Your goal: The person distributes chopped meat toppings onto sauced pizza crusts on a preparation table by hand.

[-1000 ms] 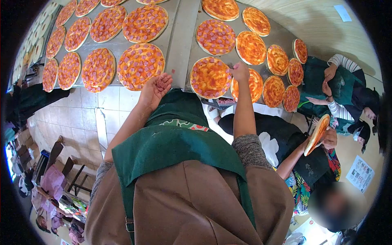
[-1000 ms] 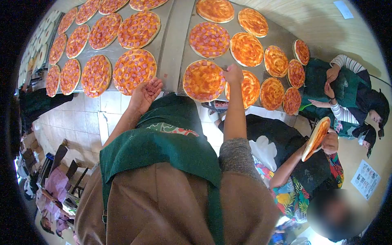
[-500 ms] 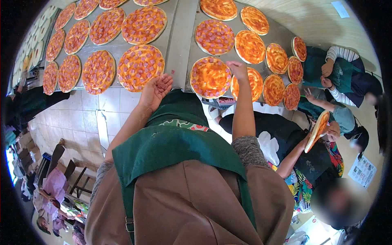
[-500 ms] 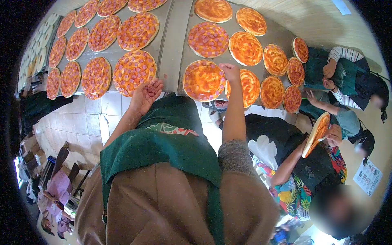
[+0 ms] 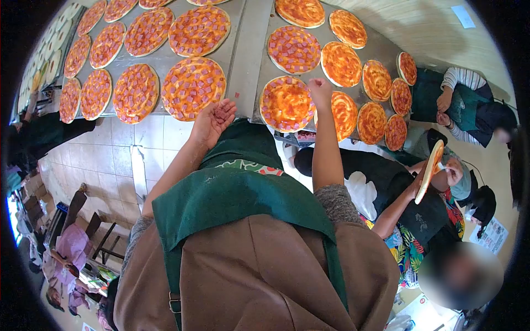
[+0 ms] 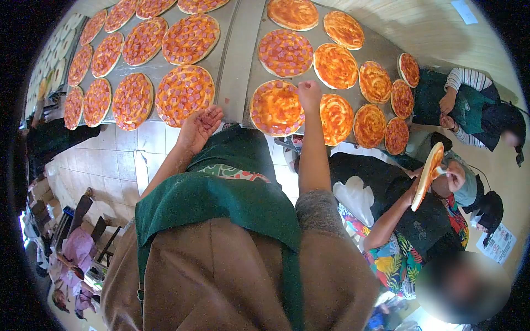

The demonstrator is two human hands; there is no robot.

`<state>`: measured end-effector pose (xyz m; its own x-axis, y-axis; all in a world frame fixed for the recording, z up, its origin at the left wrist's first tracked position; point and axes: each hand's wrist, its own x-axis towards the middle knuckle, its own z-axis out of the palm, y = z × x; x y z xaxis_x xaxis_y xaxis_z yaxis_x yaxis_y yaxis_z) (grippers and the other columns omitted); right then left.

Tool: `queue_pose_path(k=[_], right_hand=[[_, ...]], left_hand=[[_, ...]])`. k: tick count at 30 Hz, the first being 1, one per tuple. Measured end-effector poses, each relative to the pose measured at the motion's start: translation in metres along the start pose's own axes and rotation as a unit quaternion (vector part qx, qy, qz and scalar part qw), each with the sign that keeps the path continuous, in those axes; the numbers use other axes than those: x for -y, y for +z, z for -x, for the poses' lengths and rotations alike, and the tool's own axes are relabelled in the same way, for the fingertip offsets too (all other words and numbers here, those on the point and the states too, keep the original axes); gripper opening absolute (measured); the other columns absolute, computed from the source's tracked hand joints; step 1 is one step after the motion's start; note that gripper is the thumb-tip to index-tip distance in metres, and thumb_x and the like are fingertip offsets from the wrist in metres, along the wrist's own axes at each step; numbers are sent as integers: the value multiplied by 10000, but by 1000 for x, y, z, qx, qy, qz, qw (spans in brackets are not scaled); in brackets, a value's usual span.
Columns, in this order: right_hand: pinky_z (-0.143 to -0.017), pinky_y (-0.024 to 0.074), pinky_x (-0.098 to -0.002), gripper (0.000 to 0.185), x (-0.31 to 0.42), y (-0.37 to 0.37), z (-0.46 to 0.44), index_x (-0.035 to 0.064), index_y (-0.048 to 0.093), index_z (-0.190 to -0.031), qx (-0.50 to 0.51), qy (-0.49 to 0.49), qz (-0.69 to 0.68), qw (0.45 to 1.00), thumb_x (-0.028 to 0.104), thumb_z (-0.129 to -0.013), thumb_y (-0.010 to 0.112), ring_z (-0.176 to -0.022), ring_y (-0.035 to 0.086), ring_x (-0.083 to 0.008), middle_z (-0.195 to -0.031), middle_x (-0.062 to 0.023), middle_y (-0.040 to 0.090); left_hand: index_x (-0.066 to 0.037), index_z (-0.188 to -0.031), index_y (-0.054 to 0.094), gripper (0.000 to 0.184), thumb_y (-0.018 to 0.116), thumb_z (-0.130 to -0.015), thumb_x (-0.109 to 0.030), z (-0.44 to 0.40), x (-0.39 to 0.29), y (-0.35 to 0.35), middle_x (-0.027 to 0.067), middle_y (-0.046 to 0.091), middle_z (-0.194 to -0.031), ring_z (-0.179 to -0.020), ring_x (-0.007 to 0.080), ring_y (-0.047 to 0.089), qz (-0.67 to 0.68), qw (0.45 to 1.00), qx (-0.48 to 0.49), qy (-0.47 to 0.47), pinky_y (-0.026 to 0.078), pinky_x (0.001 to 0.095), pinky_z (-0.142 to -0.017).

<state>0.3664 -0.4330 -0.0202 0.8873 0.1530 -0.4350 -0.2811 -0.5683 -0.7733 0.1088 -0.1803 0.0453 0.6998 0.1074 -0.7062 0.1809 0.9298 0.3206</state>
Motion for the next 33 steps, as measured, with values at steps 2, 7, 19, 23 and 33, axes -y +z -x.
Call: queue_pose_path(k=[2,7,19,23,33], right_hand=[[-751,559,-321,235,-28,4,-9,-76,599,-1040,135,6,-255,957,59,-851,633,-906,672,-249,-959,-166,664],[-788,568,-297,196,0,25,48,-80,594,-1040,209,69,-311,925,19,-872,609,-893,675,-250,-1019,-158,654],[-573,510,-229,158,-36,45,77,-31,679,-929,173,17,-96,980,71,-810,703,-655,645,-118,-793,-64,680],[-519,485,-246,140,-48,56,72,-28,697,-844,138,1,-28,990,83,-769,736,-559,620,-114,-704,-76,677],[-633,520,-311,153,-16,70,87,10,671,-867,8,-135,261,956,67,-740,734,-679,664,-167,-755,-93,689]], left_hand=[[11,-1173,541,333,467,-950,-225,-1,-1,-1,137,635,-1114,-1029,214,623,-5,1000,0,5,517,321,-894],[11,-1160,542,319,471,-948,-217,2,-4,3,143,635,-1113,-1029,213,623,-4,1000,-3,13,519,322,-890],[12,-1162,541,317,472,-946,-210,1,-1,7,138,638,-1109,-1024,209,627,-13,1000,-5,-1,524,310,-877],[13,-1171,539,326,457,-952,-215,1,0,8,138,637,-1112,-1026,208,627,-12,1000,3,-9,527,308,-873],[35,-1266,470,402,359,-992,-236,-2,1,8,174,580,-1219,-1126,240,577,-49,999,11,-16,486,336,-965]])
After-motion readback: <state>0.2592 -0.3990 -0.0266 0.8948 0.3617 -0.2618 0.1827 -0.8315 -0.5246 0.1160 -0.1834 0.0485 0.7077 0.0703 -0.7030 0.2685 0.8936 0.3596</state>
